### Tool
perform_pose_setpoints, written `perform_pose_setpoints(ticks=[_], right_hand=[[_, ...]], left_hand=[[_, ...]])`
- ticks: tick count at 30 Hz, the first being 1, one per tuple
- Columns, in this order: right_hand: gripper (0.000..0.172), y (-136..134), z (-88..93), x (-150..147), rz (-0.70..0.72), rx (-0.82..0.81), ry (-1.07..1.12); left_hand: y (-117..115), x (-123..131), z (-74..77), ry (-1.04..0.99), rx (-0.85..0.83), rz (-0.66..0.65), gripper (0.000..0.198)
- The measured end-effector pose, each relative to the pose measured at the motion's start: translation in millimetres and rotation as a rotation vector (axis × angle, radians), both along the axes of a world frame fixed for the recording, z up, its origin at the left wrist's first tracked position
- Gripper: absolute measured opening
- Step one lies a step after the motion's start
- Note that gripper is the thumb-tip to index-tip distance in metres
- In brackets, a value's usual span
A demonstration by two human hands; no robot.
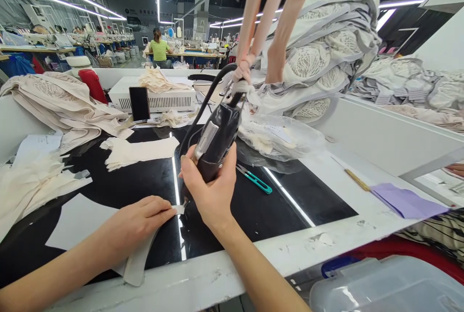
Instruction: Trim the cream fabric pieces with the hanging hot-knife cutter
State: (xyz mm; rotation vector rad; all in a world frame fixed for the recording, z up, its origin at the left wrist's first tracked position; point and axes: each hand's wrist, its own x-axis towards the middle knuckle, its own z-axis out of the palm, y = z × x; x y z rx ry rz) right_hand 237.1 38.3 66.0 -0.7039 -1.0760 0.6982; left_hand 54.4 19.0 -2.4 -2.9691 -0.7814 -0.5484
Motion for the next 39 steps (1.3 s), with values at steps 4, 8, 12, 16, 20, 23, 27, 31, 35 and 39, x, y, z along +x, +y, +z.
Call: perform_pose_setpoints(ticks=[4, 8, 12, 16, 20, 23, 27, 31, 35, 39], right_hand=[[0.036, -4, 0.1, 2, 0.033, 0.019, 0.013], [0.034, -7, -3.1, 1, 0.050, 0.011, 0.011], [0.030, -7, -4.0, -1, 0.043, 0.010, 0.004], [0.027, -7, -3.3, -1, 0.027, 0.002, -0.008], [0.032, -9, -3.3, 1, 0.029, 0.001, 0.007], [0.032, -11, -3.6, 1, 0.038, 0.013, 0.002], [0.030, -13, -4.3, 3, 0.060, 0.037, -0.012], [0.028, -10, -2.2, 6, 0.050, 0.035, -0.026], [0.027, -3, 1.3, 1, 0.060, 0.059, 0.005], [0.033, 3, -0.5, -9, 0.093, 0.059, 0.019]], left_hand=[[0, 1, -1.6, -0.016, 0.008, -0.013, 0.035], [0, 1, -2.2, -0.019, 0.018, -0.015, 0.033], [1, 1, -1.4, -0.021, -0.003, -0.019, 0.035], [1, -1, -0.1, -0.039, -0.037, -0.037, 0.034], [-1, -7, 2.6, -0.049, -0.012, -0.054, 0.032], [-3, -14, 3.1, -0.002, 0.013, -0.049, 0.036], [-4, -19, 0.4, 0.005, 0.018, -0.019, 0.034], [-4, -15, -1.8, -0.024, 0.046, -0.012, 0.032], [-5, -12, -2.1, -0.043, 0.073, -0.007, 0.032], [-6, -11, -1.5, -0.052, 0.066, 0.010, 0.029]])
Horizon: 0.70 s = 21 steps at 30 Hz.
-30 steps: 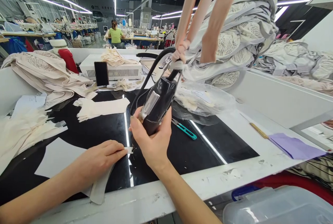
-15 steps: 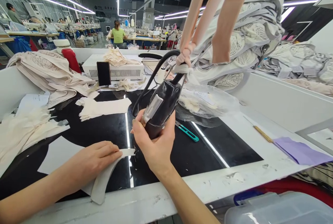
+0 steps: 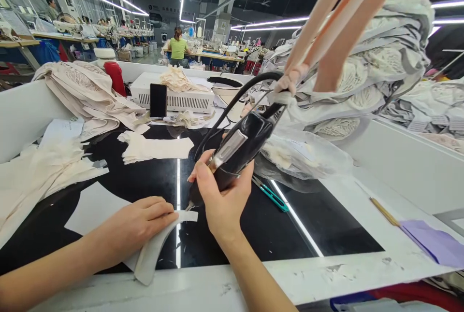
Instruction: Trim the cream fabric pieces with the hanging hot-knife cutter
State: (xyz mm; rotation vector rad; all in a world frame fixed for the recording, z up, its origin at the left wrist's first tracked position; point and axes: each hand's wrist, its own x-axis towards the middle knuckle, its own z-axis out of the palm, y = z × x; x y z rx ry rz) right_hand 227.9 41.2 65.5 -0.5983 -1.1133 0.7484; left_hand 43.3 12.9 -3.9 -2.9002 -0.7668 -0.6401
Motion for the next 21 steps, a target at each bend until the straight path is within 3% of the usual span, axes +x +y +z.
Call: perform_pose_setpoints(ticks=[10, 21], right_hand=[[0.034, 0, -4.5, -5, 0.017, -0.002, -0.015], [0.036, 1, -3.3, 9, -0.048, -0.017, -0.023]], left_hand=[[0, 2, 3.0, 0.042, -0.006, 0.015, 0.027], [0, 0, -2.2, 0.023, -0.004, 0.013, 0.029]])
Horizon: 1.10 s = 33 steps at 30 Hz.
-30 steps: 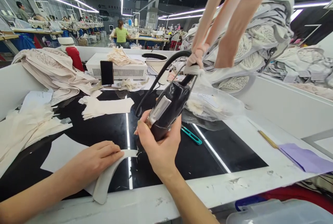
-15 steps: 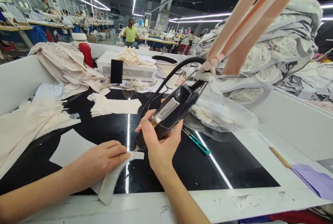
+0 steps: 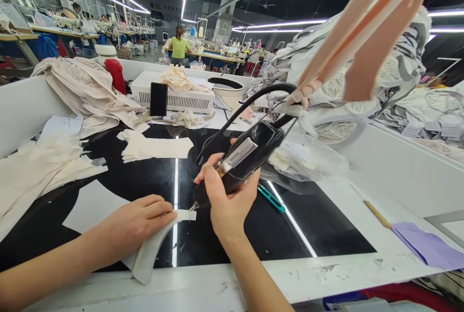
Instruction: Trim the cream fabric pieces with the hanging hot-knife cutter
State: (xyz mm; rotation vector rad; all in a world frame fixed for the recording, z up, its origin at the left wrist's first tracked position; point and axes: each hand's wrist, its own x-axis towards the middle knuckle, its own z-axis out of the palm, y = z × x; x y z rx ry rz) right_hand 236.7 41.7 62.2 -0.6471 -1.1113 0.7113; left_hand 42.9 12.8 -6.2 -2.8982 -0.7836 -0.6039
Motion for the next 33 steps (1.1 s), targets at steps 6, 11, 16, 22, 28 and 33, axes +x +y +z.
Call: perform_pose_setpoints(ticks=[6, 11, 16, 22, 28, 33], right_hand=[[0.034, 0, 2.4, -2, -0.009, -0.005, 0.009], [0.034, -9, 8.7, -6, 0.051, -0.004, 0.044], [0.044, -14, 5.7, -12, 0.081, -0.022, 0.023], [0.040, -12, 1.4, -13, 0.067, -0.013, 0.014], [0.034, -12, 6.1, -5, 0.025, -0.019, 0.015], [0.042, -13, 5.5, -1, 0.002, -0.023, 0.009]], left_hand=[[1, 0, 0.7, -0.008, 0.011, -0.009, 0.032], [2, 0, 1.4, 0.004, 0.007, -0.008, 0.031], [1, 0, 1.2, -0.007, -0.045, -0.002, 0.030], [1, 0, 2.1, -0.018, -0.048, -0.008, 0.030], [1, 0, 3.3, 0.016, -0.033, 0.007, 0.031], [1, 1, 4.4, 0.002, -0.011, -0.002, 0.031]])
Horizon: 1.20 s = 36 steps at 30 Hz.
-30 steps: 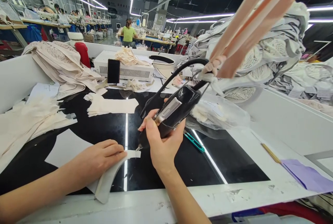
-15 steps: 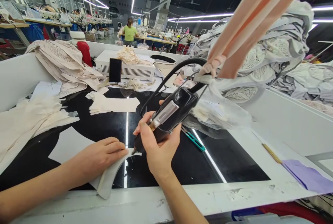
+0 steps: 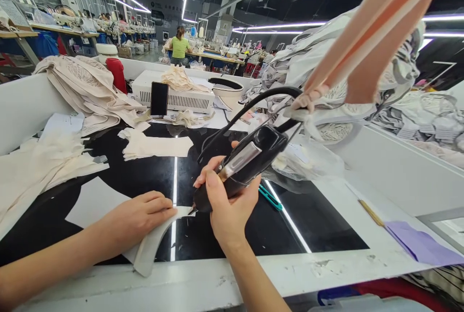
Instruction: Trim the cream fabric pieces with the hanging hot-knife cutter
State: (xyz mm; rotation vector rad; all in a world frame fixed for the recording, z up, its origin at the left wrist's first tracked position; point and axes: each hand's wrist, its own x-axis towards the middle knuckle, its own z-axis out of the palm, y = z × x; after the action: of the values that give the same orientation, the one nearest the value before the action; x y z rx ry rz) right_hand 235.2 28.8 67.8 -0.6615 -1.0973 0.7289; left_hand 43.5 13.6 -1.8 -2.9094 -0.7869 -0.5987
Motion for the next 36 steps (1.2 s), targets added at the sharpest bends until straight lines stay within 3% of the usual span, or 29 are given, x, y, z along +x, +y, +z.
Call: perform_pose_setpoints(ticks=[13, 18, 21, 25, 31, 36], right_hand=[[0.044, 0, -2.4, -3, -0.036, -0.023, -0.028], [0.046, -4, -5.3, -4, -0.018, -0.014, -0.022], [0.047, -10, -5.6, -3, -0.027, -0.022, -0.032], [0.047, -19, -3.4, -3, -0.044, -0.021, -0.034], [0.036, -30, -3.9, -4, -0.043, -0.026, -0.022], [0.032, -36, -3.2, -9, -0.054, -0.021, -0.010]], left_hand=[[0, -2, 4.0, -0.034, -0.039, -0.009, 0.037], [-11, -3, 1.1, -0.104, 0.070, 0.111, 0.030], [-25, -4, -3.3, -0.080, -0.050, 0.184, 0.022], [-38, -7, -2.6, -0.034, -0.246, 0.212, 0.026], [-26, -15, 5.5, -0.019, -0.351, 0.160, 0.040], [-18, -17, 2.8, -0.049, -0.373, 0.100, 0.033]])
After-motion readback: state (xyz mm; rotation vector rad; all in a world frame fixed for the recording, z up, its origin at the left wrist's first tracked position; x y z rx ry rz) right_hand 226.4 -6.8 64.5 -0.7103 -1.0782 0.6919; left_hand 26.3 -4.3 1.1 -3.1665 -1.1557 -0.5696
